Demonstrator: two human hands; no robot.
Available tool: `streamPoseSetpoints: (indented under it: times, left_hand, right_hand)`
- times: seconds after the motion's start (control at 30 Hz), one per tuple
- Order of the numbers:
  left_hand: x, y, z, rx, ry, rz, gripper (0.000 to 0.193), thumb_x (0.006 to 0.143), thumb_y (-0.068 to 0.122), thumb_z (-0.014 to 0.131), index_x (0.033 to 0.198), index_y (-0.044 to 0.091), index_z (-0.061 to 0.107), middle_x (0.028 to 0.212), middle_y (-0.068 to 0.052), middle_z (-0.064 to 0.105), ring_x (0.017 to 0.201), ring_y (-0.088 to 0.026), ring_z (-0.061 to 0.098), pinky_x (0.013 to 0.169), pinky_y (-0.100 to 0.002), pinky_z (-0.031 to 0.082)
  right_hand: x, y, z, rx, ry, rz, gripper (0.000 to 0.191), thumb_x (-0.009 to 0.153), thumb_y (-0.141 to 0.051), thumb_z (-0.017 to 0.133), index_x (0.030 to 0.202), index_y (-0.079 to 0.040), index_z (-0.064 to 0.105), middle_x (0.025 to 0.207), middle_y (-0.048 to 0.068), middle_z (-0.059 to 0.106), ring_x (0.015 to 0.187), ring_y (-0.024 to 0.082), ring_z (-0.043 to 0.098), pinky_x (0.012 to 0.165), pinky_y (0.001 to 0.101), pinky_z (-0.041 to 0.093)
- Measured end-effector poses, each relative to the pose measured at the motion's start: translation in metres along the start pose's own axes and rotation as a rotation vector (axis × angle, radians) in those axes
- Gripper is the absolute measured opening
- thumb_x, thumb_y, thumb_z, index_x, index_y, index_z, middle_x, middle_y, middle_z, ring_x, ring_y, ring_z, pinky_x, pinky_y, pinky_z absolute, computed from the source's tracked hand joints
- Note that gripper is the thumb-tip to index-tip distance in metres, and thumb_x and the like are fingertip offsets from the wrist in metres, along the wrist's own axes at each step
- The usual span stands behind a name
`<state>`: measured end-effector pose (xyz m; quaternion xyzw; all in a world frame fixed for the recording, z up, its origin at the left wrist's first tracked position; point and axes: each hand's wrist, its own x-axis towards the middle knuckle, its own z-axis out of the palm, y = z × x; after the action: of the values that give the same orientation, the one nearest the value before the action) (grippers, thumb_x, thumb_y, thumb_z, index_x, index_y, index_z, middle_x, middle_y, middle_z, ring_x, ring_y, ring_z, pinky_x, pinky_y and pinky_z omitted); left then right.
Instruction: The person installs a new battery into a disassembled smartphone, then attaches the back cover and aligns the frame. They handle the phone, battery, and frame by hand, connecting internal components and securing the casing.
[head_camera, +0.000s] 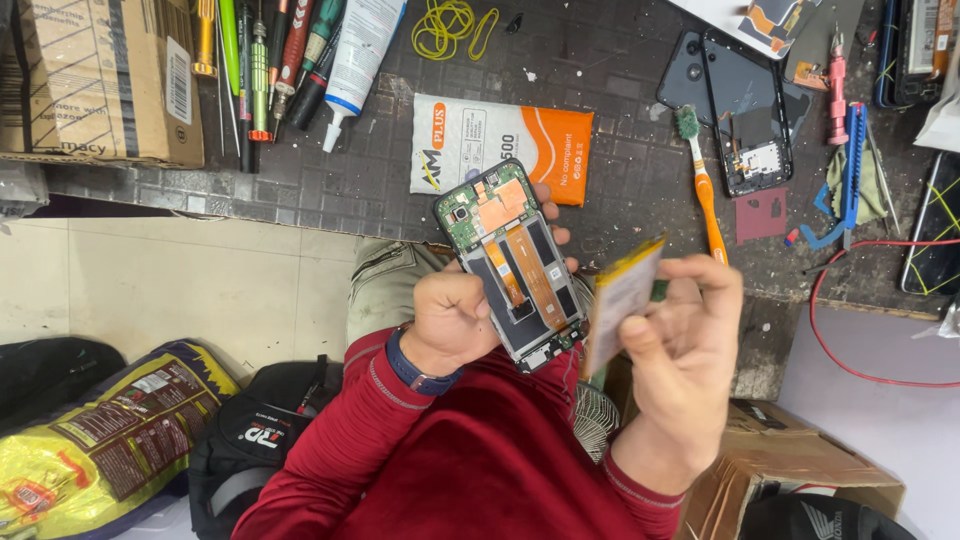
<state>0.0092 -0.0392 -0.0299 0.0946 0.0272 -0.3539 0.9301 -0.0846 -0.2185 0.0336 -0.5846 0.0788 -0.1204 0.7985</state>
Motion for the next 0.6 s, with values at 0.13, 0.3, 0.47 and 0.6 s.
streamPoseSetpoints:
  times: [0.13, 0.3, 0.47, 0.6]
  left_hand:
    - [0.0, -0.002, -0.002, 0.023, -0.04, 0.027, 0.109, 0.054, 0.001, 0.048, 0.162, 0.0, 0.031, 0.156, -0.016, 0.046, 0.147, -0.032, 0.045, 0.129, -0.044, 0.034]
    - [-0.002, -0.002, -0.002, 0.044, -0.056, 0.02, 0.108, 0.056, 0.001, 0.048, 0.163, 0.0, 0.031, 0.157, -0.016, 0.046, 0.148, -0.032, 0.045, 0.129, -0.042, 0.034]
    - [-0.001, -0.004, -0.002, 0.043, -0.055, 0.003, 0.109, 0.056, 0.001, 0.049, 0.164, 0.001, 0.03, 0.155, -0.015, 0.047, 0.146, -0.031, 0.047, 0.127, -0.045, 0.037]
    - [-0.002, -0.003, -0.002, 0.052, -0.065, -0.004, 0.108, 0.056, 0.002, 0.048, 0.163, 0.001, 0.03, 0.156, -0.015, 0.047, 0.144, -0.032, 0.048, 0.126, -0.045, 0.038]
  right_hand:
    - [-0.003, -0.005, 0.031, -0.25, 0.047, 0.018, 0.052, 0.099, 0.009, 0.064, 0.144, 0.001, 0.039, 0.134, 0.015, 0.056, 0.117, 0.022, 0.066, 0.095, 0.0326, 0.06]
    - [0.002, -0.008, 0.051, -0.453, -0.01, 0.072, 0.054, 0.096, 0.012, 0.063, 0.146, 0.004, 0.044, 0.133, 0.017, 0.06, 0.121, 0.021, 0.066, 0.098, 0.0304, 0.057]
    - [0.002, -0.011, 0.06, -0.636, -0.038, 0.037, 0.052, 0.095, 0.012, 0.065, 0.144, 0.003, 0.049, 0.135, 0.015, 0.058, 0.123, 0.019, 0.063, 0.098, 0.03, 0.058]
    - [0.004, -0.012, 0.063, -0.626, -0.048, 0.052, 0.051, 0.096, 0.01, 0.061, 0.144, 0.003, 0.046, 0.14, 0.017, 0.056, 0.121, 0.019, 0.064, 0.095, 0.0305, 0.058]
